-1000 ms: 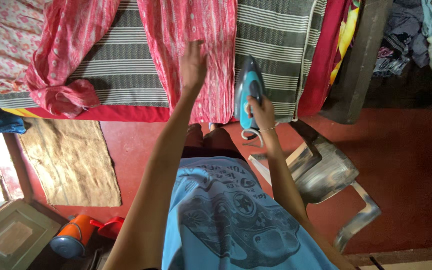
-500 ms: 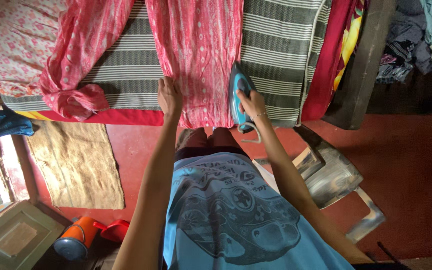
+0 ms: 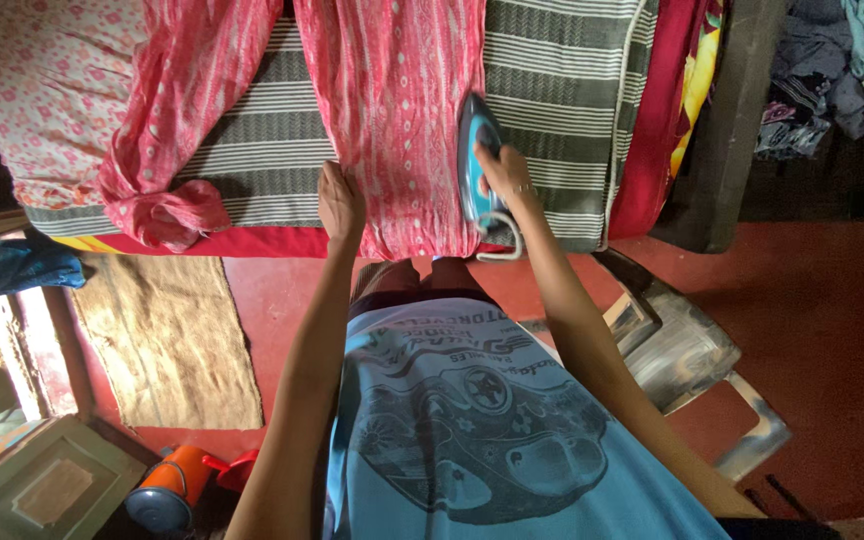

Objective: The person irons a pink patterned garment laid on a striped mat. They repeatedly smooth the fabric with one hand and move a blue iron over it with the other, adjusting the cloth between passes.

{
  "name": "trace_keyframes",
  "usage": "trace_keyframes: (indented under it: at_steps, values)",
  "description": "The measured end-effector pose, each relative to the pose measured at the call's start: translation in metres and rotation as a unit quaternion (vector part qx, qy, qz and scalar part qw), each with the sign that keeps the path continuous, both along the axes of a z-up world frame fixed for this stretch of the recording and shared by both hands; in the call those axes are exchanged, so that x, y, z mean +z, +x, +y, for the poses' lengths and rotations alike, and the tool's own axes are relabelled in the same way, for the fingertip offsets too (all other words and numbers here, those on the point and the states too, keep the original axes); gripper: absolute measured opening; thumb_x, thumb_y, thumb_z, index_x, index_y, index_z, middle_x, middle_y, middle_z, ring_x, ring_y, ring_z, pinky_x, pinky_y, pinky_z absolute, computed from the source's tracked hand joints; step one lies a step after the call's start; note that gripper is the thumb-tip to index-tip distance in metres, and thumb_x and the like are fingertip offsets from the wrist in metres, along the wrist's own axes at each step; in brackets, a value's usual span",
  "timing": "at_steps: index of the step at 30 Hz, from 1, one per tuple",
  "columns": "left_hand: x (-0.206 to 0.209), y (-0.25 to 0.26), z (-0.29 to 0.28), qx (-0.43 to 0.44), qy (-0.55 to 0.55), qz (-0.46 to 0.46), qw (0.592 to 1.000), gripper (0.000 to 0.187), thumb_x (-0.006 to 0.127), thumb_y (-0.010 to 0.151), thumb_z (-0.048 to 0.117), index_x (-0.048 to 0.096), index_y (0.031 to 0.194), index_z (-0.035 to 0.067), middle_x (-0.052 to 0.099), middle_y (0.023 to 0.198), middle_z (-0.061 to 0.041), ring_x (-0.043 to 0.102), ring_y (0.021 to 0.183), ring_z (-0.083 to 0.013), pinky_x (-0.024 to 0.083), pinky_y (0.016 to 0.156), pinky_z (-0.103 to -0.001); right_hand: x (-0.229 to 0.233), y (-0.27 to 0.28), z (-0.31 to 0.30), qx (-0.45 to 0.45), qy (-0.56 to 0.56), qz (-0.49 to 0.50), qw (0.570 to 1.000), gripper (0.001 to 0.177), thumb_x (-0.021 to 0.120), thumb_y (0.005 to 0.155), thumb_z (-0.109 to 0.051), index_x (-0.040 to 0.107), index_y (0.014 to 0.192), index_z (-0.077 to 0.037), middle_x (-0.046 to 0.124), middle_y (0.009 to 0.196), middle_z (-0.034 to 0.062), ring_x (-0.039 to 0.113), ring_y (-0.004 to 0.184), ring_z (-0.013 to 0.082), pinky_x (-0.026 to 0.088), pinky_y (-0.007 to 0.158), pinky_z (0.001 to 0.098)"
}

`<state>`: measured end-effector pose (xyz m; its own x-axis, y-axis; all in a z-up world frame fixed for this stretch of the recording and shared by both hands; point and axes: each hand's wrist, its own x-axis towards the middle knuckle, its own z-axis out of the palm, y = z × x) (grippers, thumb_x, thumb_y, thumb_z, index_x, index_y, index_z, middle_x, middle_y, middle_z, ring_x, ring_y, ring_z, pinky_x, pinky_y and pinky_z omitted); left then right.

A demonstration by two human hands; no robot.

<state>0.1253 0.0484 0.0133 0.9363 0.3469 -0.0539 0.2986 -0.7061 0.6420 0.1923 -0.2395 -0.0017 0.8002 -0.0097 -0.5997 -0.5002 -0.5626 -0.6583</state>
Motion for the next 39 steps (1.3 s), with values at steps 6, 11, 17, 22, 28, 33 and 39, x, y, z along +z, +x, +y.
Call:
trace_keyframes:
  at_steps: [6,11,17,22,28,33,39]
  values:
    - [-0.004,-0.006,0.005,-0.022,-0.001,-0.043,0.999,0.015,0.051,0.095,0.014,0.043,0.098,0.001,0.056,0.090,-0.021,0.055,0.086,-0.0415,0.046,0.068,-0.051,-0.018,-0.010,0.001,-0.010,-0.017,-0.034,0.999,0.058,0.055,0.091,-0.053,0.057,0.061,-0.004,0.058,0.044,0.0087,0.062,0.039,0.0211,0.051,0.043,0.0342]
    - [0.000,-0.006,0.009,-0.002,-0.025,-0.021,0.999,0.018,0.055,0.096,0.015,0.045,0.097,0.001,0.058,0.090,-0.021,0.056,0.082,-0.0421,0.044,0.065,-0.052,-0.029,0.069,0.002,-0.001,-0.011,-0.051,0.999,0.063,0.053,0.092,-0.055,0.060,0.059,-0.002,0.058,0.045,0.0074,0.063,0.040,0.0209,0.051,0.044,0.0343]
    - [-0.007,-0.004,0.021,-0.008,-0.026,-0.032,0.999,0.015,0.057,0.091,0.011,0.046,0.093,0.001,0.057,0.090,-0.019,0.057,0.080,-0.0396,0.046,0.066,-0.050,-0.020,0.075,0.003,0.005,-0.012,-0.025,1.000,0.054,0.056,0.091,-0.051,0.059,0.067,-0.003,0.059,0.047,0.0077,0.062,0.039,0.0201,0.050,0.042,0.0348]
    - [0.003,0.003,0.020,-0.008,0.018,-0.065,0.998,0.017,0.061,0.085,0.010,0.050,0.096,0.003,0.057,0.089,-0.016,0.054,0.084,-0.0354,0.044,0.073,-0.048,-0.007,-0.005,-0.028,-0.007,0.086,0.009,0.996,0.043,0.060,0.092,-0.041,0.059,0.076,-0.002,0.058,0.050,0.0045,0.059,0.040,0.0152,0.046,0.038,0.0311]
    - [-0.013,0.043,-0.037,-0.184,0.089,-0.008,0.979,0.005,0.057,0.097,0.015,0.058,0.097,0.010,0.060,0.090,-0.009,0.056,0.080,-0.0226,0.044,0.074,-0.041,0.036,-0.036,-0.048,-0.155,0.143,-0.007,0.978,0.038,0.063,0.090,-0.038,0.059,0.081,-0.002,0.053,0.051,0.0027,0.051,0.041,0.0110,0.038,0.038,0.0277]
    - [-0.037,0.074,-0.151,-0.355,0.126,0.049,0.925,0.018,0.050,0.089,0.011,0.057,0.105,0.005,0.066,0.099,-0.012,0.065,0.088,-0.0247,0.048,0.080,-0.044,0.076,-0.040,-0.059,-0.186,0.152,-0.063,0.969,0.040,0.062,0.092,-0.040,0.057,0.084,-0.001,0.050,0.052,0.0018,0.048,0.043,0.0100,0.038,0.040,0.0273]
    - [-0.092,0.082,-0.190,-0.361,0.229,0.106,0.898,0.044,0.042,0.091,0.017,0.046,0.129,-0.004,0.066,0.103,-0.015,0.066,0.085,-0.0262,0.048,0.080,-0.043,0.082,-0.062,-0.095,-0.265,0.167,-0.064,0.947,0.037,0.065,0.092,-0.036,0.056,0.083,-0.002,0.050,0.054,0.0016,0.048,0.043,0.0100,0.037,0.040,0.0266]
